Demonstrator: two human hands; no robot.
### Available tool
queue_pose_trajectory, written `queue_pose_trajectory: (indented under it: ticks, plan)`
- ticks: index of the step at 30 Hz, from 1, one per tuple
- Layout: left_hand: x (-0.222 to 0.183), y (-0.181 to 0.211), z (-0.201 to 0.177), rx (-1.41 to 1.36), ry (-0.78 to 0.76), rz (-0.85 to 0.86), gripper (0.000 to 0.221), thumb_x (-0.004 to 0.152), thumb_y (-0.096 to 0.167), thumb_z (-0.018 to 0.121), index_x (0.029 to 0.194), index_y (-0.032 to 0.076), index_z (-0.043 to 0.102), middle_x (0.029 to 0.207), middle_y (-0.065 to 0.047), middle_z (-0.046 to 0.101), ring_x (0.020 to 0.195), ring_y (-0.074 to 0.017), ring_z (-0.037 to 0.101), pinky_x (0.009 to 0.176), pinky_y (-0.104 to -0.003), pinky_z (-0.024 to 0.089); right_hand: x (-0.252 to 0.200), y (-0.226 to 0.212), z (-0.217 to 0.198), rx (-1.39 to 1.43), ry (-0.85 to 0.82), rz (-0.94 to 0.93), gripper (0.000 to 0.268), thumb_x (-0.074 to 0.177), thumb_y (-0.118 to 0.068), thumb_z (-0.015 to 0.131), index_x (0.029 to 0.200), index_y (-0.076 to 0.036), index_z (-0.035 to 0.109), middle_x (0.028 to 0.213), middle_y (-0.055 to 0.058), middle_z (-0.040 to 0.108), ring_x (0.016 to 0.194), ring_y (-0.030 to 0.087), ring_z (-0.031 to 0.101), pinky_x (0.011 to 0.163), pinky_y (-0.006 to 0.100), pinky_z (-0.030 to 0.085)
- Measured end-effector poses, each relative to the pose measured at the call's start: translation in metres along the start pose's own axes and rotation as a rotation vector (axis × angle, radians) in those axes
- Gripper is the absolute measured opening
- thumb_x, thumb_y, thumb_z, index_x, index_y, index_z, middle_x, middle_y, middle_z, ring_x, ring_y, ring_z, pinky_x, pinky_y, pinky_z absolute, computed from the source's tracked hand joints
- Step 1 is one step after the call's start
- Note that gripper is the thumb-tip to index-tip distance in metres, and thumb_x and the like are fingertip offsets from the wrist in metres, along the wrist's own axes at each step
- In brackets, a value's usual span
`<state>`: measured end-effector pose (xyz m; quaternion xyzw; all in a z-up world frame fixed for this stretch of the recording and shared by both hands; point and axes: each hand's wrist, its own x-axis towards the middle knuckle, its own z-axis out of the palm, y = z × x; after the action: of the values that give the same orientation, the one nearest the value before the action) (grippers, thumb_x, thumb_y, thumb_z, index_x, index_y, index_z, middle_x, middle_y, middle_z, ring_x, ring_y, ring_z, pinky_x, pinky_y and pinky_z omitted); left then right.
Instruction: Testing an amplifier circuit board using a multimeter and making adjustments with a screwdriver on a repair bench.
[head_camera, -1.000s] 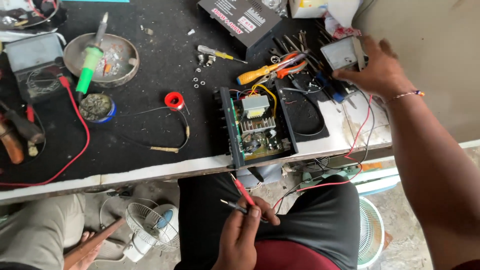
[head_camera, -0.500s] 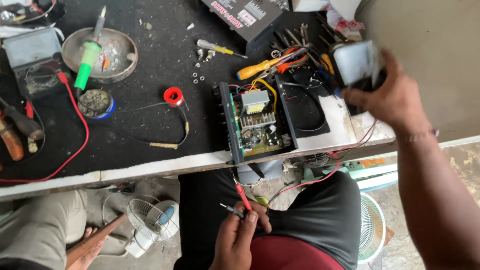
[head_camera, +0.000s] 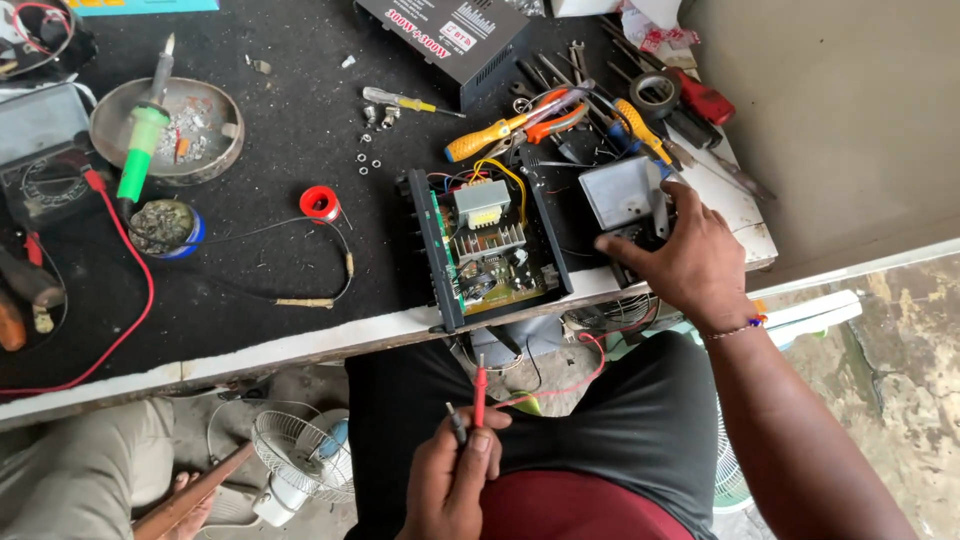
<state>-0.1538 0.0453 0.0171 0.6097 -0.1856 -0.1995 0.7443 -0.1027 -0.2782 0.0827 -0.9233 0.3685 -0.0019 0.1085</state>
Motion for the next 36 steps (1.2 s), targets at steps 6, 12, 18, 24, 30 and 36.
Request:
queue_pose_trajectory:
  ticks: [6, 12, 18, 24, 30, 36]
  plan:
    - [0.003, 0.003, -0.004, 0.092, 0.035, 0.008, 0.036, 0.106, 0.026, 0.044, 0.111, 0.001, 0.070, 0.063, -0.003, 0.055, 0.052, -0.0107, 0.048, 0.049, -0.027, 0.041, 0.019, 0.029, 0.007, 0.253, 0.017, -0.050, 0.076, 0.090, -0.059, 0.066, 0.147, -0.010, 0.054, 0.135, 0.016, 0.065, 0.106, 0.036, 0.066, 0.086, 0.051, 0.051]
    - [0.008, 0.007, -0.002, 0.066, -0.022, 0.015, 0.035, 0.107, 0.025, 0.044, 0.113, -0.001, 0.068, 0.067, -0.004, 0.060, 0.055, -0.0116, 0.050, 0.050, -0.026, 0.044, 0.050, 0.063, 0.020, 0.351, 0.090, -0.023, 0.035, 0.089, -0.040, 0.077, 0.117, -0.019, 0.079, 0.105, -0.003, 0.078, 0.090, 0.013, 0.071, 0.088, 0.030, 0.051]
    - [0.008, 0.009, -0.004, 0.052, -0.025, -0.003, 0.035, 0.106, 0.025, 0.045, 0.114, -0.001, 0.068, 0.073, -0.006, 0.067, 0.060, -0.0130, 0.059, 0.056, -0.026, 0.052, 0.065, 0.066, 0.013, 0.591, 0.149, -0.074, 0.026, 0.094, -0.022, 0.081, 0.118, -0.013, 0.079, 0.079, 0.003, 0.071, 0.067, 0.008, 0.059, 0.063, 0.026, 0.052]
    - [0.006, 0.011, 0.001, 0.078, -0.076, -0.072, 0.035, 0.105, 0.023, 0.047, 0.121, -0.001, 0.068, 0.079, -0.009, 0.075, 0.066, -0.0143, 0.069, 0.063, -0.026, 0.060, 0.101, 0.039, 0.008, 0.575, 0.029, -0.039, 0.028, 0.094, -0.025, 0.075, 0.120, -0.018, 0.078, 0.090, 0.001, 0.075, 0.065, 0.013, 0.068, 0.061, 0.025, 0.055]
    - [0.001, 0.007, 0.005, 0.094, -0.140, -0.107, 0.035, 0.104, 0.024, 0.052, 0.118, -0.002, 0.069, 0.080, -0.007, 0.078, 0.065, -0.0137, 0.070, 0.064, -0.027, 0.060, 0.138, 0.020, 0.010, 0.436, 0.016, -0.186, 0.026, 0.091, -0.015, 0.077, 0.116, -0.012, 0.078, 0.107, 0.005, 0.077, 0.097, 0.014, 0.071, 0.090, 0.028, 0.056]
    - [0.002, 0.007, 0.005, 0.072, -0.170, -0.239, 0.039, 0.103, 0.025, 0.052, 0.124, -0.002, 0.070, 0.080, -0.006, 0.077, 0.066, -0.0132, 0.070, 0.066, -0.026, 0.059, 0.089, 0.021, -0.010, 0.361, 0.249, -0.335, 0.039, 0.092, -0.033, 0.076, 0.125, -0.013, 0.075, 0.108, 0.004, 0.077, 0.096, 0.015, 0.072, 0.088, 0.033, 0.052]
